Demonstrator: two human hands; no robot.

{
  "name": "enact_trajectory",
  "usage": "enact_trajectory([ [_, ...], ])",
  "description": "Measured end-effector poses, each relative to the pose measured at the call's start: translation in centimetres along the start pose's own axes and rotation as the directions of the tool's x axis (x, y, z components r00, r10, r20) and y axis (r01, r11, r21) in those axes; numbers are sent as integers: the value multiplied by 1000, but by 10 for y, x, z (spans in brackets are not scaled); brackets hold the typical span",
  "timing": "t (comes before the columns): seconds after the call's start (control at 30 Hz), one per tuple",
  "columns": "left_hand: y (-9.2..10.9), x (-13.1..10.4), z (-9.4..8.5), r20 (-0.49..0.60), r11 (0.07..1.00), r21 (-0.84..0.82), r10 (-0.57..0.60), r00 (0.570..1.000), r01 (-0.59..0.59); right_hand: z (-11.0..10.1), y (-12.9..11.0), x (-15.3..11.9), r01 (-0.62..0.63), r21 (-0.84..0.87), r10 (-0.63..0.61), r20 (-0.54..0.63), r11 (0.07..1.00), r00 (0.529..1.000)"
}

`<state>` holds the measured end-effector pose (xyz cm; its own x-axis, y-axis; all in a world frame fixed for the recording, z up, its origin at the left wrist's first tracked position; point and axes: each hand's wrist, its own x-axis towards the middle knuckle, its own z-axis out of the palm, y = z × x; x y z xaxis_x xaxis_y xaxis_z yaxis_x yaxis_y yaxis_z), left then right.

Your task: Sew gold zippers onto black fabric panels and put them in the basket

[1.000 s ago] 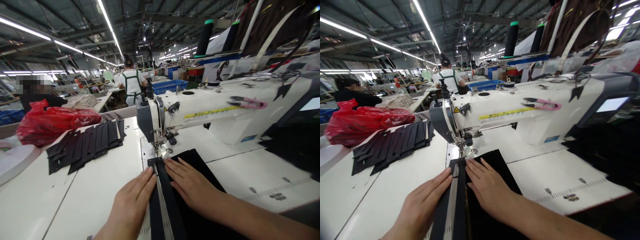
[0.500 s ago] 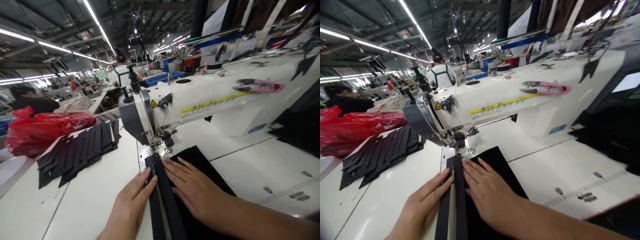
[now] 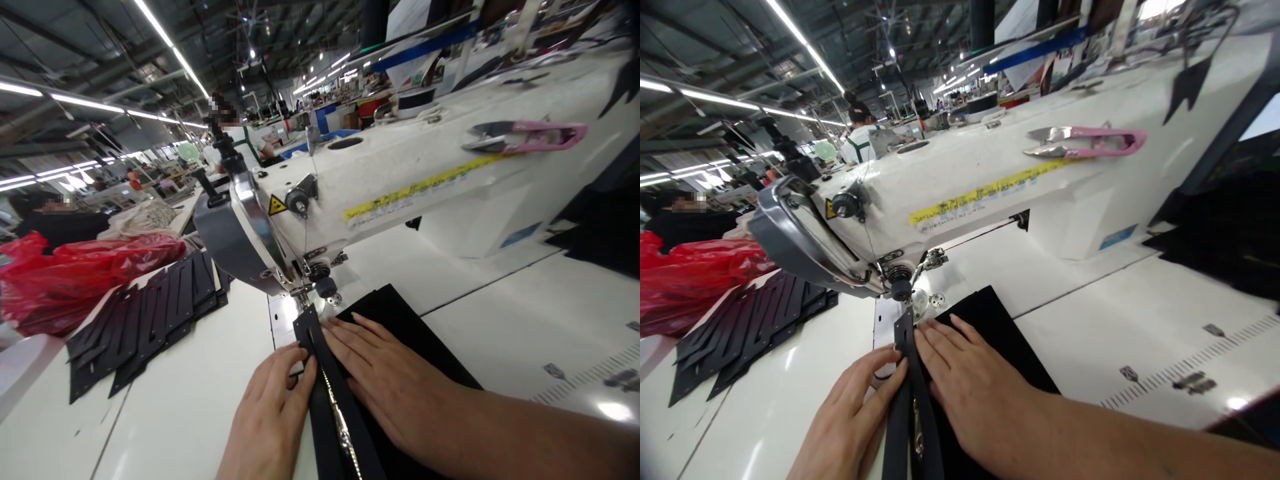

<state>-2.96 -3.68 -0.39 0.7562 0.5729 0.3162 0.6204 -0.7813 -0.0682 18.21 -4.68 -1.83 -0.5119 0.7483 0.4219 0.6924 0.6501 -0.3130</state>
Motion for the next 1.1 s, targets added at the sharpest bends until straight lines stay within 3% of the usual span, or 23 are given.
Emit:
enact_trajectory([
  [0.2, -5, 4, -7, 37, 991, 47, 126, 991, -128, -2, -1, 2, -20, -28, 21, 17, 999, 1000],
  [0.77, -21, 2, -4, 42, 963, 136, 228, 973, -232, -13, 5, 4, -22, 92, 13, 105, 996, 994],
  [1.1, -13, 13, -9, 58, 970, 131, 201, 978, -207, -9, 6, 4, -12, 75, 6, 75, 997, 997],
])
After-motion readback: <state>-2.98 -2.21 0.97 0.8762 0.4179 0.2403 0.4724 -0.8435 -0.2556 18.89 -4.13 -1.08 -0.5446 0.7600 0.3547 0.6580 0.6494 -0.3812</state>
